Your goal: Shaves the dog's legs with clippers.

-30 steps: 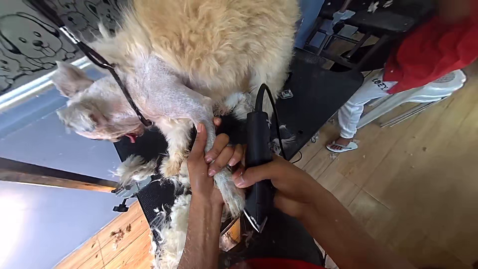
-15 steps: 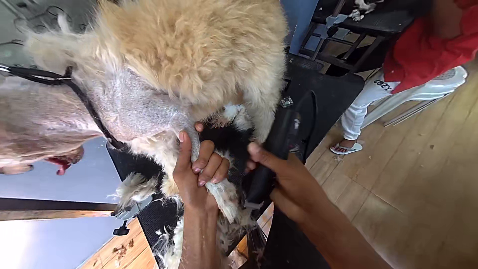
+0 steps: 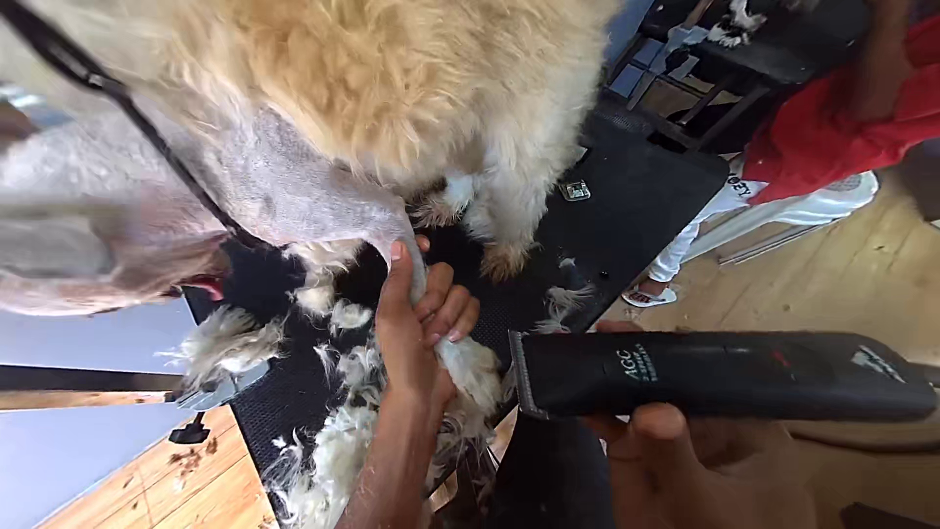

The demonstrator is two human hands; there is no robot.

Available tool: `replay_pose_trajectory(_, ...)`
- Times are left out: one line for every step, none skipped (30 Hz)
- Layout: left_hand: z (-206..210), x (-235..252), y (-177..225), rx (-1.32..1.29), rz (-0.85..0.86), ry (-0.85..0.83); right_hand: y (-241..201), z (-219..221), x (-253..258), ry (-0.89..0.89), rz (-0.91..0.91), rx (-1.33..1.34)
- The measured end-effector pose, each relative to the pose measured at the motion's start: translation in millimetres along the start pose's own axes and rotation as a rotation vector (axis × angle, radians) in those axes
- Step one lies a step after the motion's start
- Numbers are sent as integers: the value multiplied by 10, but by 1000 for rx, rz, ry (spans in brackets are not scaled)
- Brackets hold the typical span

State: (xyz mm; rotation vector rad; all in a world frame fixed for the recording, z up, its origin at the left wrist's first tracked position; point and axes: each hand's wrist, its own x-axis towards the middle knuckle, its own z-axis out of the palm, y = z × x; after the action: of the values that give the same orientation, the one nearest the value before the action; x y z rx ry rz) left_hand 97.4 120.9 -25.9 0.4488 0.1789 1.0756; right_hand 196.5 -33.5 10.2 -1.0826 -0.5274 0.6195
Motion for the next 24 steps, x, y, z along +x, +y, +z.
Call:
replay_pose_trajectory(-17, 7, 19, 1, 3, -4, -24, -16, -10, -25, 6, 2)
replay_pose_trajectory(-16, 11, 37, 6, 9, 1, -35, -24, -29, -22, 1, -8)
replay_pose_trajectory(-9, 3, 45, 15, 13, 13, -29, -26, -59, -4, -29, -38)
replay_pose_trajectory(1, -8, 46, 24, 14, 27, -13, -16, -89, 7, -76, -90)
replay_pose_trajectory(10, -10, 47, 29, 16, 38, 17, 13, -108, 28, -139, -135)
replay_pose_trajectory(15, -7, 50, 30, 18, 42, 54, 41, -126, 41, -208, -177)
replay_pose_trajectory(14, -2, 58, 23, 17, 43, 95, 57, -145, 48, -273, -214)
replay_pose_trajectory(10, 10, 68, 12, 16, 47, 140, 66, -163, 58, -321, -239)
replay_pose_trajectory(10, 30, 81, -9, 21, 55, 183, 69, -174, 69, -359, -271)
replay_pose_trajectory(16, 45, 96, -28, 31, 57, 218, 75, -182, 78, -384, -293)
replay_pose_trajectory(24, 61, 113, -50, 45, 53, 249, 90, -184, 92, -403, -298)
replay_pose_trajectory(31, 70, 133, -57, 57, 46, 274, 104, -187, 95, -417, -301)
replay_pose_trajectory(34, 75, 151, -54, 65, 39, 283, 119, -189, 94, -426, -300)
replay_pose_trajectory(38, 77, 168, -47, 71, 35, 285, 138, -188, 90, -434, -303)
replay_pose_trajectory(42, 78, 185, -47, 72, 33, 282, 156, -182, 78, -438, -307)
replay_pose_trajectory(46, 80, 199, -50, 70, 34, 277, 179, -174, 68, -442, -313)
replay_pose_trajectory(45, 81, 203, -52, 66, 34, 275, 205, -168, 67, -447, -320)
replay_pose_trajectory(43, 83, 200, -51, 66, 37, 280, 225, -163, 65, -456, -328)
replay_pose_trajectory(42, 87, 199, -50, 67, 36, 286, 243, -158, 68, -464, -338)
replay_pose_trajectory(43, 94, 202, -51, 69, 35, 294, 257, -155, 70, -470, -356)
replay_pose_trajectory(46, 95, 204, -44, 71, 40, 304, 270, -153, 75, -473, -370)
replay_pose_trajectory(43, 90, 205, -33, 69, 41, 313, 278, -156, 75, -470, -380)
replay_pose_trajectory(44, 88, 203, -28, 68, 45, 326, 280, -153, 77, -465, -389)
replay_pose_trajectory(46, 87, 200, -27, 68, 49, 345, 275, -148, 88, -462, -405)
